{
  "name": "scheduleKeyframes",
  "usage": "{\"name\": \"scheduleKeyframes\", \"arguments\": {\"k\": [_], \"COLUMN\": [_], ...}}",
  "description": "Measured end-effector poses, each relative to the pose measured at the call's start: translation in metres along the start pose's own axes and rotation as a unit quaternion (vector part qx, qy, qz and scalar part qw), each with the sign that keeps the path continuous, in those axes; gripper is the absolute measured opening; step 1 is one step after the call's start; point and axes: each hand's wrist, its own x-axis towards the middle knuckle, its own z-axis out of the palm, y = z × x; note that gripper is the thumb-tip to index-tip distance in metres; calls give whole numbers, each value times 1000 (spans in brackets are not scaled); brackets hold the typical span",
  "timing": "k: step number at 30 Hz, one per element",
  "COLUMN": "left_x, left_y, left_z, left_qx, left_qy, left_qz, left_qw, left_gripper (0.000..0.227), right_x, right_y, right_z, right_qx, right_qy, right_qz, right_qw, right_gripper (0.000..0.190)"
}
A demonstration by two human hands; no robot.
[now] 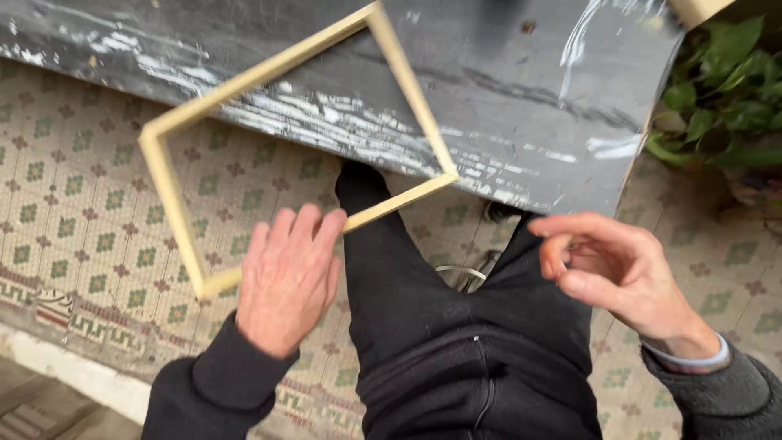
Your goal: Assembling wooden picture frames by applying vinyl adhesive and using metal fasteners.
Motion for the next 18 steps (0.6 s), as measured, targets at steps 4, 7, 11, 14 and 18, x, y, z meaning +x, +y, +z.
{"name": "scheduleKeyframes", "arguments": {"k": [4, 7, 11, 14, 18], "left_x": [13, 25, 40, 48, 55], "left_y": [-12, -19, -24, -24, -12], "left_z": [24, 42, 49, 49, 80], "left_qx": [49, 61, 23, -30, -98], "left_qy": [27, 40, 84, 105, 158], "left_qz": [35, 60, 67, 62, 74], "left_qw": [998, 996, 994, 992, 980], "left_gripper": [35, 31, 29, 34, 35], "right_x": [10, 12, 23, 30, 46], "right_y": [7, 8, 9, 1, -11], "right_z": [12, 19, 19, 23, 35], "right_qx": [145, 201, 87, -20, -96], "right_qy": [7, 26, 67, 70, 64], "right_qz": [36, 52, 72, 89, 53], "right_qw": [989, 978, 991, 993, 992], "right_gripper": [60, 61, 59, 57, 56]}}
